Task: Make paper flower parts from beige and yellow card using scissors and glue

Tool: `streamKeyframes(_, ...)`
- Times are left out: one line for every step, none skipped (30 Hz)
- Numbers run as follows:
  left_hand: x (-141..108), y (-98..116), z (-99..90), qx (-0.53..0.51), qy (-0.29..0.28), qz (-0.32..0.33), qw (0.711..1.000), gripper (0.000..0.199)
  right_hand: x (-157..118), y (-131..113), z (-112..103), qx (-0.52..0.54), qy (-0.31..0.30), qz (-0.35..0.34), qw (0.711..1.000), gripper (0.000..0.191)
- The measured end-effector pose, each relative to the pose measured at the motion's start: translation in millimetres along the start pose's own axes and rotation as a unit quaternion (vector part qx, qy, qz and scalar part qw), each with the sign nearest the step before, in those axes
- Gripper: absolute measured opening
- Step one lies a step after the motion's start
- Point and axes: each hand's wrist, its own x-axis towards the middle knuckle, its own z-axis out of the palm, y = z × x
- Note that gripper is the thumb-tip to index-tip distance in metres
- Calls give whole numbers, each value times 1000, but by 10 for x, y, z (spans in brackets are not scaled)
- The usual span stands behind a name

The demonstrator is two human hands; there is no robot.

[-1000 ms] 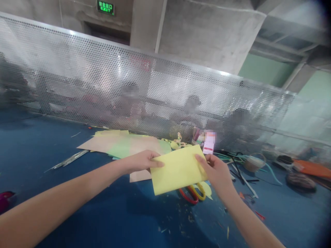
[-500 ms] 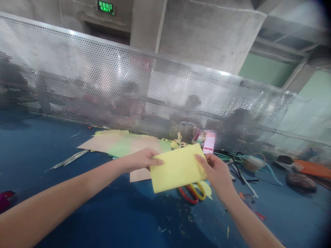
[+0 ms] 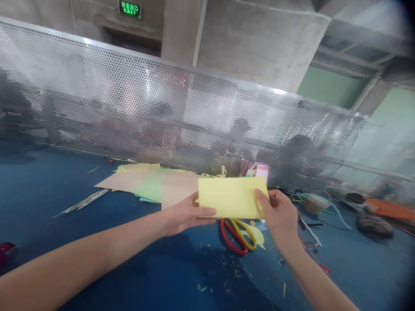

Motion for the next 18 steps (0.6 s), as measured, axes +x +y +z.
streamKeyframes(1,-30,15,7,10,10,1000,64,-1,-6,-4,-5,8,-3,1000,37)
streamKeyframes(6,-58,23,12,21,22,999,64,-2,-13,-6,-8,14,-7,1000,37)
streamKeyframes(14,-83,25,16,30,32,999,62,-4,-18,-7,-6,16,-9,1000,37)
streamKeyframes(23,-105,24,19,37,39,998,58,-6,-21,-6,2,17,-9,1000,36)
streamKeyframes(31,-124,21,21,41,43,998,54,-9,-22,-4,13,13,-7,1000,35)
streamKeyframes(39,-139,18,24,45,45,998,50,-11,-21,-1,25,7,-3,1000,34)
streamKeyframes(44,-153,15,28,50,46,997,46,-13,-16,5,35,1,0,999,34)
streamKeyframes(48,-165,13,33,56,47,997,43,-15,-9,12,40,-3,5,999,33)
streamKeyframes(50,-177,12,37,64,47,996,40,-15,-1,21,41,-6,10,999,34)
streamKeyframes(51,-187,11,40,74,49,995,39,-14,7,30,44,-6,16,999,34)
streamKeyframes(52,-197,8,42,85,52,994,38,-10,13,38,55,-7,27,998,35)
streamKeyframes(54,-204,3,44,92,56,993,37,-3,15,44,79,-13,45,996,35)
streamKeyframes(56,-208,-5,44,96,60,993,37,8,13,47,120,-21,69,990,36)
streamKeyframes(61,-209,-16,45,95,63,992,37,22,5,46,177,-35,100,979,38)
streamKeyframes(67,-207,-30,44,92,67,993,37,37,-6,42,243,-53,136,959,42)
streamKeyframes(74,-200,-46,43,89,70,993,37,50,-21,37,309,-72,174,932,48)
streamKeyframes(83,-191,-63,41,89,75,992,37,59,-37,35,368,-90,209,901,56)
streamKeyframes(92,-181,-79,37,92,82,992,36,58,-52,41,418,-109,238,870,63)
